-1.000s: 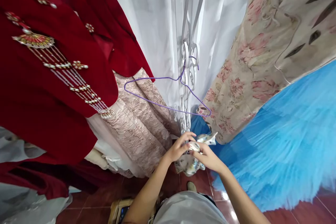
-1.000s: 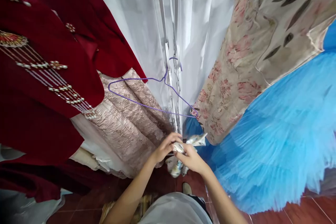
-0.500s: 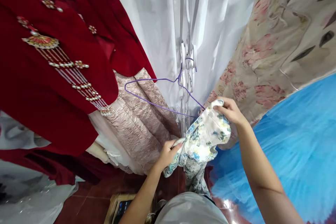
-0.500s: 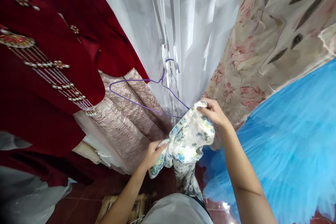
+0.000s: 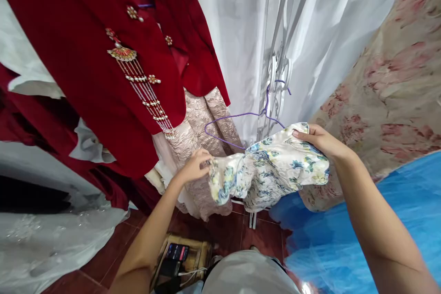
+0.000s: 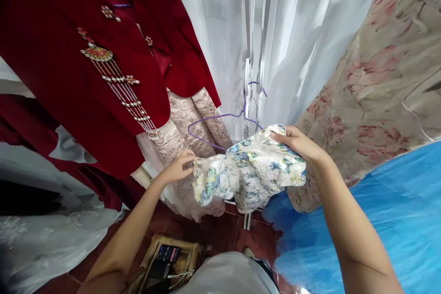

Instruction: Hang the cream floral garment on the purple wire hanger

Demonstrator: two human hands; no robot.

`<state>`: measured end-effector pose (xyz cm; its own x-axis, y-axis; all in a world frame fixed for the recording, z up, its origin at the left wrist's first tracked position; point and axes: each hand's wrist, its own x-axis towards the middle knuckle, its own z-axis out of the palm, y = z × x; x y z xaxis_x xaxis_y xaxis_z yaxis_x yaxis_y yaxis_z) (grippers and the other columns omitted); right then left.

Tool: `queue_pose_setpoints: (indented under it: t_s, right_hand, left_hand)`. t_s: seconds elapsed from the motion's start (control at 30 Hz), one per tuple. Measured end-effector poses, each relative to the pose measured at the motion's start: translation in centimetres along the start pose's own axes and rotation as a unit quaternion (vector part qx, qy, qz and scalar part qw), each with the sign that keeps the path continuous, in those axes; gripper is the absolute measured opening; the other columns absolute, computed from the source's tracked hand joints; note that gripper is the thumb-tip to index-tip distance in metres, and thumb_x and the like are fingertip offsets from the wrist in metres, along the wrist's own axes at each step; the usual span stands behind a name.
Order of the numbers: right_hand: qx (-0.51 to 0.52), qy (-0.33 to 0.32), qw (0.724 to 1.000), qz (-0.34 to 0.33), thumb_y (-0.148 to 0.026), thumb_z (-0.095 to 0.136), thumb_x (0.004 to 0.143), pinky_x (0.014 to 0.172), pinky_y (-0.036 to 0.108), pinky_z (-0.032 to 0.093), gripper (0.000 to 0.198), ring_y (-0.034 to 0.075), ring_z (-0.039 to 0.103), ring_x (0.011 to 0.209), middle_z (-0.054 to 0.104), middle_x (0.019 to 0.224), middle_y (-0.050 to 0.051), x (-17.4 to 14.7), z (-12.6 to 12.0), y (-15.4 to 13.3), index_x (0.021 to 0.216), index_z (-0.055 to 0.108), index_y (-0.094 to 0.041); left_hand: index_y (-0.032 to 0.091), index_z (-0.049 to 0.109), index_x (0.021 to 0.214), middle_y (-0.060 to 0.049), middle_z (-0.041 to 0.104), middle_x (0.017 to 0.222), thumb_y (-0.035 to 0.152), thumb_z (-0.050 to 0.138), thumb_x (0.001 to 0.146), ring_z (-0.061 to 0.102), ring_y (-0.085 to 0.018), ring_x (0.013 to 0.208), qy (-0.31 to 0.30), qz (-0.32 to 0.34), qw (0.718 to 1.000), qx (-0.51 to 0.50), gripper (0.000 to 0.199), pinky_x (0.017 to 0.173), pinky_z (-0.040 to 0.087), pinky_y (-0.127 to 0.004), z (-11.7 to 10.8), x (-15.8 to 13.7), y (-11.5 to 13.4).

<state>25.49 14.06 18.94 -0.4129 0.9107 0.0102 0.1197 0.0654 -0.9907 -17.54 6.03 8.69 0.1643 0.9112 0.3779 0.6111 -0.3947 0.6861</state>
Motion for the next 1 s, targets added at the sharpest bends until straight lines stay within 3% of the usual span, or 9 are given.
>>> queue_pose_setpoints:
  t_s: [0.17, 0.27, 0.33, 0.4, 0.5, 0.67, 0.8, 0.9, 1.0]
  right_hand:
    - [-0.022, 0.039, 0.999, -0.011, -0.057, 0.089, 0.062, 0.046, 0.025, 0.049, 0.046, 0.016, 0.061, 0.053, 0.071, 0.067, 0.004, 0.1, 0.2, -0.3, 0.073, 0.072, -0.016]
    - [-0.022, 0.063, 0.998, -0.013, -0.058, 0.090, 0.060, 0.048, 0.027, 0.051, 0.049, 0.018, 0.063, 0.054, 0.072, 0.069, 0.004, 0.4, 0.4, -0.2, 0.077, 0.073, -0.015]
    - [-0.031, 0.067, 0.997, -0.012, -0.059, 0.087, 0.063, 0.050, 0.028, 0.052, 0.050, 0.019, 0.064, 0.058, 0.072, 0.072, 0.006, 0.4, 0.4, 0.0, 0.080, 0.073, -0.014]
    - [-0.057, 0.088, 0.994, -0.042, -0.060, 0.083, 0.068, 0.055, 0.028, 0.053, 0.050, 0.019, 0.066, 0.065, 0.073, 0.079, 0.006, 0.1, 0.4, 0.5, 0.090, 0.074, -0.016]
    - [-0.117, 0.206, 0.963, -0.129, -0.056, 0.080, 0.075, 0.066, 0.027, 0.053, 0.050, 0.020, 0.066, 0.080, 0.072, 0.094, 0.006, -1.3, 0.8, 2.2, 0.108, 0.071, -0.020]
    - [-0.219, 0.340, 0.899, -0.168, -0.056, 0.065, 0.088, 0.052, 0.025, 0.036, 0.042, 0.014, 0.046, 0.056, 0.051, 0.059, -0.001, -4.9, 2.2, 4.9, 0.066, 0.059, -0.020]
    - [-0.220, 0.387, 0.875, -0.192, -0.057, 0.068, 0.086, 0.046, 0.025, 0.027, 0.045, 0.012, 0.036, 0.052, 0.042, 0.055, -0.002, -5.6, 2.9, 1.9, 0.062, 0.055, -0.021]
    - [-0.168, 0.320, 0.919, -0.159, -0.058, 0.070, 0.086, 0.044, 0.025, 0.026, 0.045, 0.012, 0.037, 0.050, 0.044, 0.055, -0.002, -5.4, 4.4, -2.2, 0.063, 0.057, -0.020]
    - [-0.094, 0.142, 0.978, -0.124, -0.059, 0.063, 0.092, 0.045, 0.023, 0.035, 0.043, 0.012, 0.045, 0.052, 0.053, 0.062, 0.000, -6.1, 8.1, -4.1, 0.074, 0.063, -0.020]
  left_hand:
    - [0.023, 0.075, 0.077, -0.005, 0.063, 0.081, 0.004, 0.064, 0.063, 0.057, -0.028, 0.092, 0.087, 0.012, 0.996, 0.016, 0.026, 0.099, 0.044, -0.043, -5.2, 8.1, 0.2]
    - [0.020, 0.070, 0.070, -0.005, 0.064, 0.077, -0.002, 0.063, 0.065, 0.059, -0.026, 0.090, 0.112, 0.057, 0.990, -0.069, 0.023, 0.096, 0.046, -0.040, -6.7, 12.3, 3.7]
    - [0.018, 0.070, 0.079, -0.007, 0.069, 0.091, -0.002, 0.068, 0.068, 0.063, -0.024, 0.095, 0.090, 0.081, 0.979, -0.165, 0.023, 0.094, 0.049, -0.037, -6.6, 13.7, 6.6]
    - [0.020, 0.071, 0.098, -0.009, 0.069, 0.113, 0.001, 0.076, 0.069, 0.065, -0.024, 0.105, 0.053, 0.096, 0.963, -0.245, 0.035, 0.094, 0.051, -0.036, -5.8, 13.8, 8.9]
    - [0.024, 0.068, 0.116, -0.009, 0.064, 0.131, 0.006, 0.083, 0.068, 0.062, -0.026, 0.120, 0.031, 0.099, 0.959, -0.262, 0.054, 0.103, 0.049, -0.036, -4.1, 12.7, 10.0]
    - [0.020, 0.075, 0.094, -0.006, 0.075, 0.098, 0.021, 0.077, 0.080, 0.066, -0.026, 0.098, 0.052, 0.065, 0.984, -0.155, 0.014, 0.095, 0.048, -0.032, -2.1, 10.9, 7.5]
    - [0.021, 0.076, 0.093, -0.004, 0.075, 0.092, 0.023, 0.068, 0.087, 0.065, -0.024, 0.088, 0.115, 0.105, 0.987, -0.050, 0.010, 0.082, 0.045, -0.027, -2.5, 11.3, 6.3]
    - [0.021, 0.076, 0.091, -0.004, 0.072, 0.084, 0.016, 0.069, 0.084, 0.062, -0.023, 0.080, 0.135, 0.077, 0.987, -0.039, 0.011, 0.075, 0.043, -0.026, -2.4, 11.9, 4.9]
    - [0.019, 0.074, 0.083, -0.006, 0.068, 0.074, 0.009, 0.074, 0.077, 0.062, -0.024, 0.078, 0.163, -0.028, 0.971, -0.174, 0.012, 0.073, 0.044, -0.027, -0.1, 11.4, 2.8]
